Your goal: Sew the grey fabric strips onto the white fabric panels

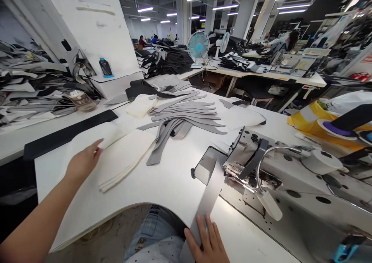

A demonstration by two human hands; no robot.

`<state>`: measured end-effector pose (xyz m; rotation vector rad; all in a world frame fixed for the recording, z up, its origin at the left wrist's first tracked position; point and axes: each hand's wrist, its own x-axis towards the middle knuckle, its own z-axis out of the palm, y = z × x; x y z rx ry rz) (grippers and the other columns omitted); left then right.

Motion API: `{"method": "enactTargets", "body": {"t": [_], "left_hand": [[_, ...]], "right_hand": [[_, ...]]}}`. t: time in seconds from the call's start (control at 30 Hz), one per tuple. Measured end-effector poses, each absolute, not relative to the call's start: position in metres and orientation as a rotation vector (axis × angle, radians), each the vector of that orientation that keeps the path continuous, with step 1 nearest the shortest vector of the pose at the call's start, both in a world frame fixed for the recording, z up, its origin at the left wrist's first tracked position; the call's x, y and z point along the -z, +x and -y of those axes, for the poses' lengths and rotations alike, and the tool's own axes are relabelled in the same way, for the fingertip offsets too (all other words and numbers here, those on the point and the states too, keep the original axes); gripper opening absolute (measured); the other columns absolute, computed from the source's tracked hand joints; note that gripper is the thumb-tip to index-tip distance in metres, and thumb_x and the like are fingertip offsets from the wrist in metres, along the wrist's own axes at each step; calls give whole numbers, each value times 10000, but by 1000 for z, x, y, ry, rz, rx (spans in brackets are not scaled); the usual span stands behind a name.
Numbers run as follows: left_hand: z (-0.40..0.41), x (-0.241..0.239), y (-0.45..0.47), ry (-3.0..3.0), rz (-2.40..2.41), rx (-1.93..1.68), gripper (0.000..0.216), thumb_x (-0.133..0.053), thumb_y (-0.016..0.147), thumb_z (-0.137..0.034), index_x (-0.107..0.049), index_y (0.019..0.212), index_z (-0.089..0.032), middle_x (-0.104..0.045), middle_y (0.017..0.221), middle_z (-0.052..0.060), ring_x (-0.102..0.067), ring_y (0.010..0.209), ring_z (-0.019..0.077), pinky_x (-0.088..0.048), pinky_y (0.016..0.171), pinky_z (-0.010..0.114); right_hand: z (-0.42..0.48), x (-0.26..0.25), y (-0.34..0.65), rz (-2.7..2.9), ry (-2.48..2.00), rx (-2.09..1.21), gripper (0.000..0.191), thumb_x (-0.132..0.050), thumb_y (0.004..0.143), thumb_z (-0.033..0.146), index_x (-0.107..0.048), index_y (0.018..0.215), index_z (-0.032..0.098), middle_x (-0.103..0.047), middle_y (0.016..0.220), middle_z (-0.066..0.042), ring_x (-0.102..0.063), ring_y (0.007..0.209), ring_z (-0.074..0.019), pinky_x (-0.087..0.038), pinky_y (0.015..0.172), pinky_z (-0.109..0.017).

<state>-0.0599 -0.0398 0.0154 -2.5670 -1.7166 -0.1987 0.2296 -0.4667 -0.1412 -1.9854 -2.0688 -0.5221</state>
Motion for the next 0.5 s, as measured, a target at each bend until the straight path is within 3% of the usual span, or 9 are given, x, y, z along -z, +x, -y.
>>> {"method": "enactTargets", "body": {"t": [0.1, 0.27, 0.4, 0.5], "left_hand": [[69, 2, -35, -2702, 1335, -101, 521, -221, 936, -116, -478, 1376, -221, -491, 1272, 86, -528, 1047, 247, -441, 795, 306], [100, 19, -6, -2680, 1336, -272, 377, -296, 1020, -308, -567, 1241, -167, -503, 1244, 118, -524, 1054, 284, -471, 781, 321], [110, 14, 4, -2640, 1435, -301, 383, -256, 1005, -229, -629, 1018, -139, -562, 1056, 127, -568, 908, 258, -430, 671, 294], [109, 5, 6, -2659, 1578, -212, 347, -314, 1001, -276, -631, 910, -168, -581, 1004, 95, -576, 876, 241, -381, 617, 271]], "right_hand": [[468, 144, 227, 2109, -1970, 649, 886, -576, 669, 52, -386, 1496, 308, -505, 1393, -171, -270, 1394, -463, -501, 911, -567], [465, 136, 233, 2153, -1917, 725, 776, -536, 758, 101, -393, 1498, 287, -517, 1382, -176, -229, 1406, -467, -546, 860, -529], [464, 131, 232, 2116, -1929, 699, 748, -509, 781, 97, -397, 1495, 287, -508, 1398, -167, -247, 1406, -449, -540, 877, -525], [461, 129, 231, 2114, -1857, 685, 719, -492, 769, 77, -448, 1467, 246, -500, 1402, -183, -233, 1414, -440, -537, 880, -511]]}}
